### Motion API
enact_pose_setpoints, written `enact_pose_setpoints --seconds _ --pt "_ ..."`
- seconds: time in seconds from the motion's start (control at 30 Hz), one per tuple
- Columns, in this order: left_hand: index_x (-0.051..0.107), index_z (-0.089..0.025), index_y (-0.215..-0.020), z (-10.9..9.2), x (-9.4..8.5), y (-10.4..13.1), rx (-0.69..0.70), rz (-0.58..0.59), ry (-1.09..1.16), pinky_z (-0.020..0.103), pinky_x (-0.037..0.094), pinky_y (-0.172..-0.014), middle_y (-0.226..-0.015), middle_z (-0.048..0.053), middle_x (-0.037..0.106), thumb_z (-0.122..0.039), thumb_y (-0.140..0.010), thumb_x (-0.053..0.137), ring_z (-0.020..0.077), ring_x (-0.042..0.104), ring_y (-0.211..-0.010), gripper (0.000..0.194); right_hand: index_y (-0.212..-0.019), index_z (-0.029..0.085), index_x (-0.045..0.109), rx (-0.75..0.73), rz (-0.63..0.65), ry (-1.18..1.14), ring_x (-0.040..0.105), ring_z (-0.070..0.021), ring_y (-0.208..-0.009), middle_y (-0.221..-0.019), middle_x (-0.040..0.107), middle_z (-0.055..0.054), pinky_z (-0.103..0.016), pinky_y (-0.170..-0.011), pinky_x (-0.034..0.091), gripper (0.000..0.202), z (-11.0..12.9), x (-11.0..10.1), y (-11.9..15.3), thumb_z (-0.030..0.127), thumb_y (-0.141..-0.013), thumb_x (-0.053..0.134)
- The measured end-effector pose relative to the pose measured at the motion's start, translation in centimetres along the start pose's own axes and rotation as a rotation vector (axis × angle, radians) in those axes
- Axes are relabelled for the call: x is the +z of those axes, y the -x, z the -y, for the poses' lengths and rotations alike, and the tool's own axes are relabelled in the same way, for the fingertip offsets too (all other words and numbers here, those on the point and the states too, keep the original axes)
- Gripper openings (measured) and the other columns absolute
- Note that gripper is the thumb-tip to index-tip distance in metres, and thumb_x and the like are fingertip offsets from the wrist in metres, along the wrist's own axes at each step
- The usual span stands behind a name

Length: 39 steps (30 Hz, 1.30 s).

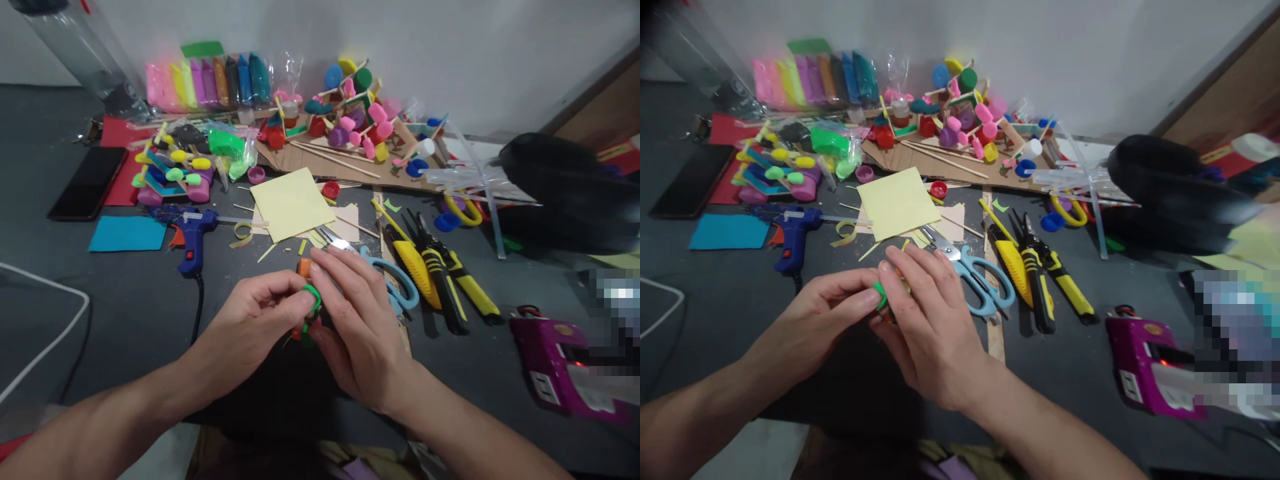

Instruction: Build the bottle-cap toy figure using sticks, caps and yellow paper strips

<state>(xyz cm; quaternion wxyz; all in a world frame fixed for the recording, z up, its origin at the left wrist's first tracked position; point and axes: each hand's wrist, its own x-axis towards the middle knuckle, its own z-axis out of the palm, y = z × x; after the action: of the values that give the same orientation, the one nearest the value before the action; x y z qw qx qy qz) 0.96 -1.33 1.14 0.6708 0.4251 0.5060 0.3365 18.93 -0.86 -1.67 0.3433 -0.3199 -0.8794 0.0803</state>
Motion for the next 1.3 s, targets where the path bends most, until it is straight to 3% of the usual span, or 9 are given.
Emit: enact_pose_setpoints --seconds 0.17,0.27,0.43,0.63,0.9,1.13,1.3 --pt "0.068 -0.019 -0.076 0.01 -0.16 -0.03 0.011 0.016 -0.014 0.025 0.045 -0.069 -0.074 -0.001 0.061 -0.028 -0.094 0.058 0.0145 0.054 -0.074 0.023 -0.143 0.008 0.048 0.016 0.021 0.031 0.044 -0.0326 -0.143 -0.146 0.057 -0.022 -0.062 -0.115 0.04 0.046 -0.11 -0.03 0.11 0.02 -0.099 0.048" --pt "0.068 -0.019 -0.073 0.16 -0.35 0.02 0.043 0.049 -0.027 0.025 0.046 -0.072 -0.074 -0.001 0.063 -0.03 -0.096 0.057 0.0141 0.055 -0.074 0.027 -0.142 0.006 0.05 0.015 0.006 0.039 0.044 -0.0332 -0.143 -0.146 0.057 -0.023 -0.061 -0.116 0.039 0.045 -0.25 -0.13 0.12 0.022 -0.1 0.047" --pt "0.066 -0.018 -0.068 0.26 -0.52 0.17 0.077 0.056 -0.049 0.026 0.047 -0.072 -0.07 0.0 0.063 -0.031 -0.097 0.057 0.0142 0.057 -0.071 0.033 -0.143 0.012 0.05 0.071 -0.009 -0.057 0.048 -0.033 -0.142 -0.145 0.058 -0.022 -0.061 -0.114 0.042 0.046 -0.29 -0.41 0.1 0.024 -0.099 0.052" --pt "0.072 -0.019 -0.081 0.22 -0.36 0.06 0.043 0.073 0.061 0.024 0.048 -0.068 -0.072 -0.001 0.066 -0.027 -0.094 0.062 0.0128 0.06 -0.069 0.019 -0.133 0.018 0.059 0.117 -0.072 -0.193 0.058 -0.0296 -0.132 -0.137 0.065 -0.018 -0.058 -0.109 0.049 0.036 -0.27 -0.46 -0.08 0.022 -0.097 0.06" --pt "0.07 -0.019 -0.088 0.49 -0.39 -0.08 -0.012 0.088 0.228 0.021 0.049 -0.065 -0.068 -0.003 0.064 -0.027 -0.089 0.071 0.0102 0.06 -0.064 0.008 -0.139 0.015 0.058 0.093 -0.064 -0.222 0.056 -0.0307 -0.134 -0.139 0.063 -0.02 -0.058 -0.108 0.049 0.039 -0.35 -0.33 -0.02 0.023 -0.102 0.05" --pt "0.069 -0.018 -0.084 0.54 -0.42 -0.12 -0.022 0.094 0.187 0.023 0.049 -0.065 -0.072 -0.001 0.065 -0.031 -0.089 0.069 0.0117 0.06 -0.066 0.014 -0.143 0.015 0.054 0.048 -0.027 -0.174 0.054 -0.0323 -0.136 -0.141 0.061 -0.02 -0.06 -0.11 0.047 0.044 -0.47 -0.36 -0.04 0.025 -0.1 0.052" --pt "0.07 -0.019 -0.085 0.31 -0.23 -0.17 -0.014 0.056 0.106 0.022 0.048 -0.07 -0.079 -0.002 0.065 -0.026 -0.09 0.065 0.0116 0.058 -0.074 0.009 -0.138 0.01 0.055 0.015 -0.014 -0.149 0.052 -0.0316 -0.137 -0.141 0.06 -0.022 -0.058 -0.111 0.047 0.042 -0.43 -0.36 -0.13 0.027 -0.1 0.053"
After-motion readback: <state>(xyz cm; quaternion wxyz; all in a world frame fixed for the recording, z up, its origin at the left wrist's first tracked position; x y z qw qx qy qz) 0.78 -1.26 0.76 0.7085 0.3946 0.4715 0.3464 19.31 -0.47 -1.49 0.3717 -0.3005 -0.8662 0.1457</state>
